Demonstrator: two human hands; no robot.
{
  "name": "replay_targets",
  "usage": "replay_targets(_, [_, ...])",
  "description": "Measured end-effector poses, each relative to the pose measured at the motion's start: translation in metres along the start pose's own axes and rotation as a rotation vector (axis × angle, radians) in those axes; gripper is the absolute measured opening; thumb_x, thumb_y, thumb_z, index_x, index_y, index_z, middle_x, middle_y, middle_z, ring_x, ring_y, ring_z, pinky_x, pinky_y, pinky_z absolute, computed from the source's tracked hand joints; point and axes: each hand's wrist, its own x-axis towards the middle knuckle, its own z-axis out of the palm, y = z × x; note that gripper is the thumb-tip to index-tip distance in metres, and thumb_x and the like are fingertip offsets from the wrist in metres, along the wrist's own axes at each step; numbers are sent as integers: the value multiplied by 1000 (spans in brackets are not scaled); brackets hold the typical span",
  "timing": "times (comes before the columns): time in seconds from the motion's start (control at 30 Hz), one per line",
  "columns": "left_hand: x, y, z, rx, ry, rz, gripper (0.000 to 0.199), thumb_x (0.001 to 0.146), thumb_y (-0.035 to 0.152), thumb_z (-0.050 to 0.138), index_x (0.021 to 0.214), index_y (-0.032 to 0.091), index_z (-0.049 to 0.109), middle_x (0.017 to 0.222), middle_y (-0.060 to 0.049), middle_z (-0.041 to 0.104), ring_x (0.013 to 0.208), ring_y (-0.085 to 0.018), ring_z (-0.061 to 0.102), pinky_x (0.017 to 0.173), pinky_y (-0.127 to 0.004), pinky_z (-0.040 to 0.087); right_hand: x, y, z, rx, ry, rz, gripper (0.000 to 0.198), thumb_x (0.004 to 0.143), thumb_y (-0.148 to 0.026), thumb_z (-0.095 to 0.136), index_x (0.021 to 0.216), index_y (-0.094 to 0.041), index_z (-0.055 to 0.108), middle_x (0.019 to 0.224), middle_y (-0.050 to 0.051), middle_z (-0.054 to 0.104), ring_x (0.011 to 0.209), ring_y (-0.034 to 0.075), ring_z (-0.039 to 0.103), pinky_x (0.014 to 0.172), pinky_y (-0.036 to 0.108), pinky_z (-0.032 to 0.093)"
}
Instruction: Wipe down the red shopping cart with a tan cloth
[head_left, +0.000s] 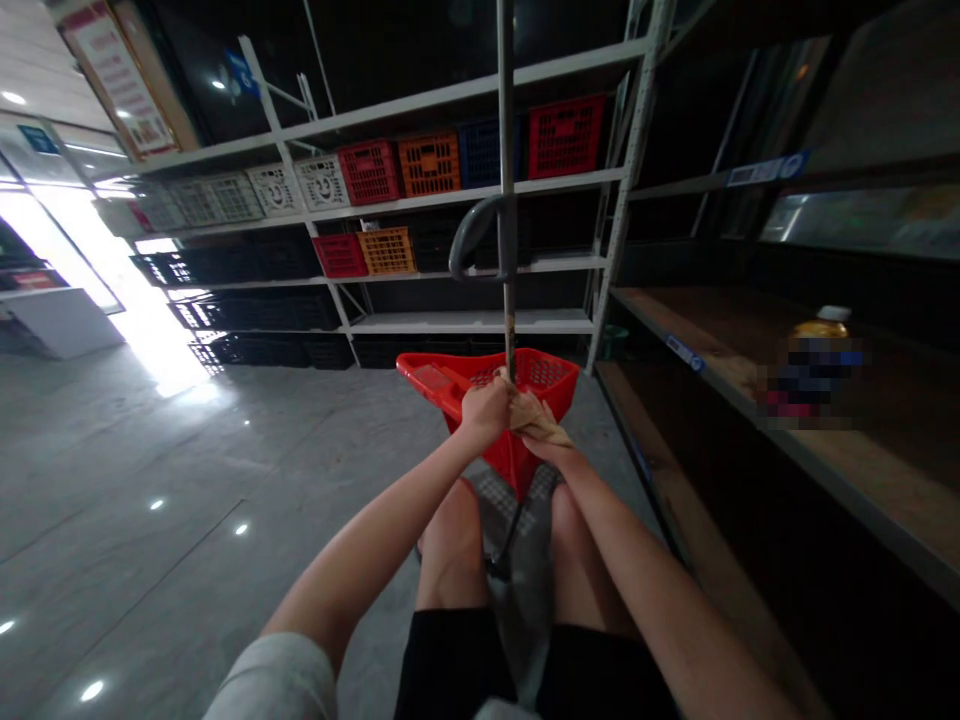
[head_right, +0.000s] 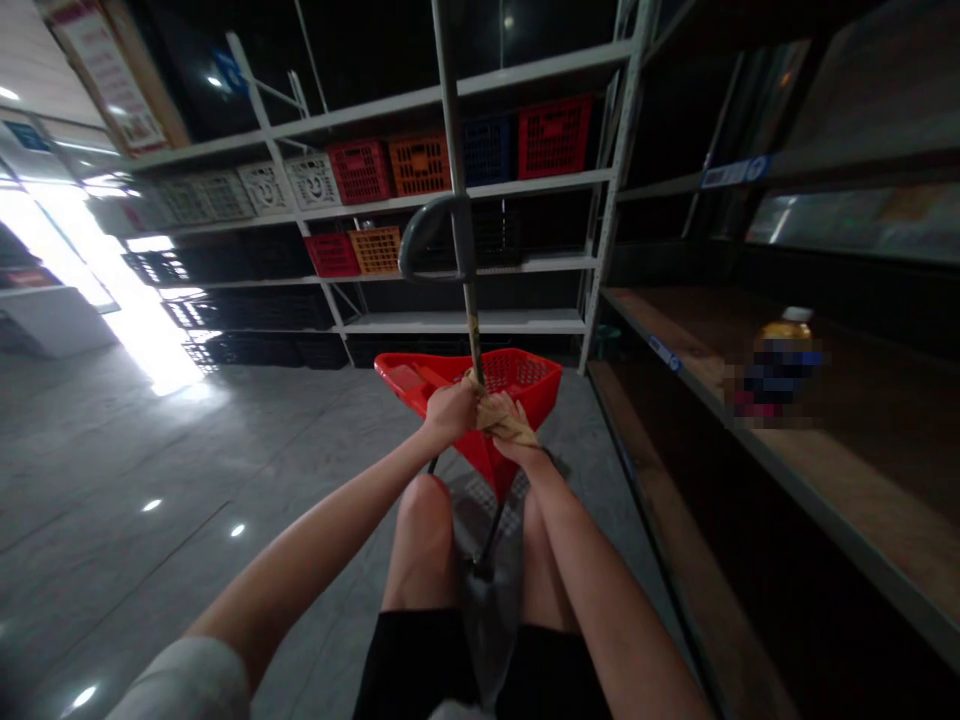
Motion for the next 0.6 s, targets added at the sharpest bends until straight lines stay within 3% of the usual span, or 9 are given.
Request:
replay_targets(0.1, [-25,9,9,92,-37,94,33,101,5,43,110,12,74,101,-12,81,103,-24,77,112,-40,50,-5,1,-18,-138,-86,127,45,86,-12,71,131,-17,71,151,17,62,151,28,48,134,45,19])
replay_targets(0.2, [-39,4,-7,143,-47,231,30,103,12,47,119,14,73,105,-11,81,106,-24,77,120,-41,44,-5,0,-32,-221,-168,170,61,82,-13,72,142,-14,63,158,24,54,156,35,40,133,52,17])
replay_targets(0.33, [-58,-45,-33,216,-13,353,36,100,15,54,133,19,69,133,-12,75,129,-27,68,124,-47,42,-3,6,-38,-247,-206,186,59,93,-31,60,149,-15,53,160,21,52,154,32,43,132,57,18])
replay_targets(0.43, [-71,-74,-35,217,3,360,50,99,15,51,149,17,59,159,-12,57,153,-29,46,130,-47,34,-2,12,-35,-240,-157,209,53,95,-26,48,148,-21,51,160,17,52,154,30,42,132,61,18])
replay_targets(0.5, [-75,-69,-22,203,33,375,55,100,20,51,154,12,51,163,-14,51,157,-29,39,131,-47,32,-2,16,-31,-227,-116,205,53,93,-20,45,145,-22,52,157,16,54,152,29,45,131,62,18])
replay_targets(0.6, [-73,-25,9,209,109,339,51,104,33,51,148,9,54,149,-19,61,144,-33,52,124,-50,38,-1,22,-28,-199,-99,148,50,91,-19,47,140,-20,53,148,17,60,143,27,52,127,56,30])
